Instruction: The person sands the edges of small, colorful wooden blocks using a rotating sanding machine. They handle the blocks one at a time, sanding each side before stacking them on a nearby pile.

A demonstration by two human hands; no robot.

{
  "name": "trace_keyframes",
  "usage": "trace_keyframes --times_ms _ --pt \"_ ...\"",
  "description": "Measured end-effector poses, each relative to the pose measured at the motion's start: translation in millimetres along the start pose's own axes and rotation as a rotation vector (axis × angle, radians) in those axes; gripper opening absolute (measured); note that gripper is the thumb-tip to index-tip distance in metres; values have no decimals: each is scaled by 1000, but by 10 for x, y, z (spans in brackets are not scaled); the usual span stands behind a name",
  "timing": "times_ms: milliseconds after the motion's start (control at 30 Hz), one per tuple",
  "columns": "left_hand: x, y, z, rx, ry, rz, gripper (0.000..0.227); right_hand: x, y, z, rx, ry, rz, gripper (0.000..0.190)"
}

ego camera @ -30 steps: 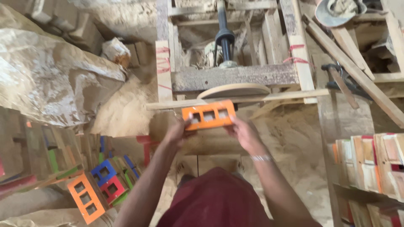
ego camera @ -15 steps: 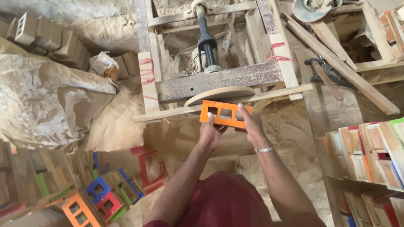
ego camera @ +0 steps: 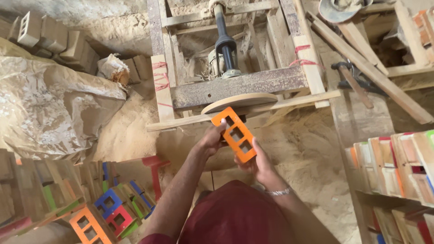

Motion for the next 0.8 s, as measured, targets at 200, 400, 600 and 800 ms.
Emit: trace_keyframes --times_ms 200,400,600,800 --pt "495 -326 -289 -287 -157 74 48 -21 0 618 455 366 116 58" --pt "721 -146 -131 -407 -157 150 52 -542 -326 815 213 382 237 41" --pt "590 115 634 519 -251 -55 45 -1135 -226 708 301 306 -22 46" --pt "323 296 684 446 -205 -290 50 -1214 -267 781 372 364 -86 55"
Point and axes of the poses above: each hand's wrist, its own x-axis away from the middle knuckle, its own y-axis out of the back of the hand, z = x × y, the point moved 10 cm from there along -x, towards the middle knuckle
